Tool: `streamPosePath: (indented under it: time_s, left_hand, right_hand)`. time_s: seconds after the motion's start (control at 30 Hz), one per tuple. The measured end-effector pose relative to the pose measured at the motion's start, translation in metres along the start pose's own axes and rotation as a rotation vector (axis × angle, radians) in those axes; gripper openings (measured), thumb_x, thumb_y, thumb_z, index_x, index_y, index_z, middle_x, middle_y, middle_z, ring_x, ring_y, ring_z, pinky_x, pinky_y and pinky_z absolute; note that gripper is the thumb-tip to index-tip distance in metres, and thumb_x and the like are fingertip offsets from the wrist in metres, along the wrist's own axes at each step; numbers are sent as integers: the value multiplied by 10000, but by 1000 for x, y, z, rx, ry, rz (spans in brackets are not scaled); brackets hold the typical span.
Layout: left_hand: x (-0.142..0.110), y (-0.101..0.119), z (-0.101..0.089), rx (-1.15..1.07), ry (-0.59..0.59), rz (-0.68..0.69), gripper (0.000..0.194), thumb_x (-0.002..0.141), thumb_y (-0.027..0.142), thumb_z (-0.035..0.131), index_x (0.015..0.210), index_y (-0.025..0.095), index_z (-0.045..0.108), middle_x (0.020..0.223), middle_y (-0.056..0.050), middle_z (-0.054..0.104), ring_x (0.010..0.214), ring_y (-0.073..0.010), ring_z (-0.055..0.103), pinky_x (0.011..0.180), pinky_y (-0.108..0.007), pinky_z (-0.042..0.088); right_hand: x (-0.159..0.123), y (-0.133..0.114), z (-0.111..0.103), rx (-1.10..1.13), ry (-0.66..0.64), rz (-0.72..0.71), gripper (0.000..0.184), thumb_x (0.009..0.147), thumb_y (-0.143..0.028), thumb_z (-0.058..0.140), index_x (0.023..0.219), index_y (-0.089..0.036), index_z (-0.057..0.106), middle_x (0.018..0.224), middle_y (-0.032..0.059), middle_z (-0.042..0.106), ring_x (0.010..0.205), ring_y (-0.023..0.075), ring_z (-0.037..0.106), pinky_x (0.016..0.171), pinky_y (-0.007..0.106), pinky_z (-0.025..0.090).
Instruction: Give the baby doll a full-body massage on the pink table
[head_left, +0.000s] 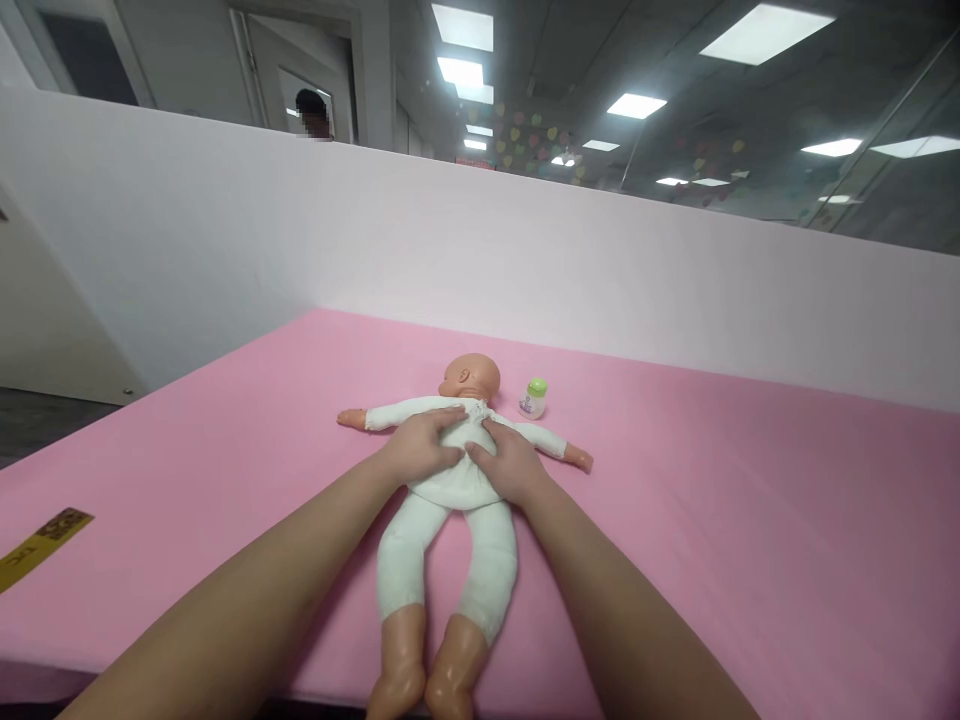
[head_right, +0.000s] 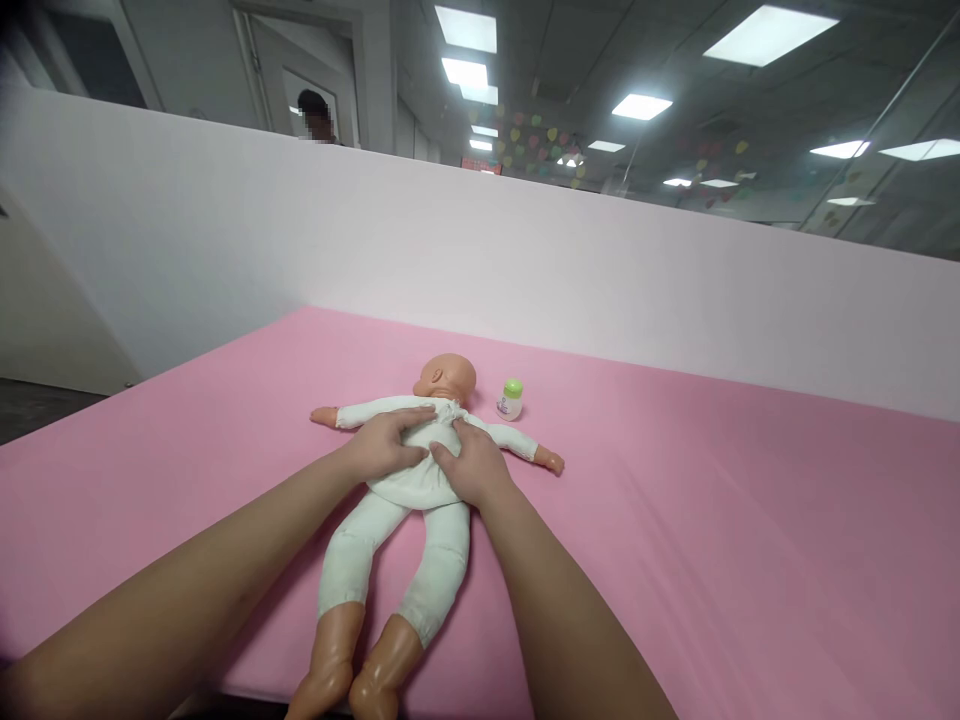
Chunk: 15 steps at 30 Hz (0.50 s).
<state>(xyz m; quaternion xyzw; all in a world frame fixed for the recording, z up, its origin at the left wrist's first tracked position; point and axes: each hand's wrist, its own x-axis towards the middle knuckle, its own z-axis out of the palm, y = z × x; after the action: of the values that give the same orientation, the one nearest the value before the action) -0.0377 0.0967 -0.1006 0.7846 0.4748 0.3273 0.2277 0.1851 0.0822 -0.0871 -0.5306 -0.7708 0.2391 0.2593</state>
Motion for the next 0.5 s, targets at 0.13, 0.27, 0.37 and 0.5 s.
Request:
streamPosePath:
  time_s: [0.13, 0.27, 0.37, 0.5]
  left_hand:
    - [-7, -6, -3, -67, 297, -120, 343, 930, 444, 569, 1123, 222, 747, 1157, -72, 762, 1082, -283, 698, 972, -429, 540]
    - [-11, -19, -19, 48, 282, -333, 425, 962, 576, 508, 828, 223, 703, 790, -65, 721, 771, -281, 681, 716, -417, 514]
    - [-10, -33, -27, 16, 113, -492, 585, 939, 723, 480, 854, 210, 746, 873, -115, 758, 849, -341, 710, 746, -450, 522]
    - [-9, -42, -17, -179, 3, -464, 718, 942, 777, 428, 1178, 178, 745, 1122, -151, 778, 1013, -353, 735, 831, -423, 561]
  right_hand:
    - [-3, 6, 3, -27, 67, -48, 654, 999, -516, 555, 1539, -149, 516, 1598, 121, 500, 1500, 291, 433, 1252, 434, 312]
    - [-5, 8, -1, -73, 107, 17, 574, 1007, -476, 542, 1497, -176, 559, 1491, 133, 603, 1423, 335, 506, 1207, 476, 352]
    - [-5, 8, -3, -79, 104, 77, 588, 1017, -505, 516, 1513, -191, 534, 1494, 147, 593, 1399, 358, 524, 1173, 500, 381]
    - [-3, 8, 2, -35, 91, 96, 668, 1014, -562, 505, 1556, -173, 483, 1562, 165, 522, 1451, 366, 475, 1187, 518, 374]
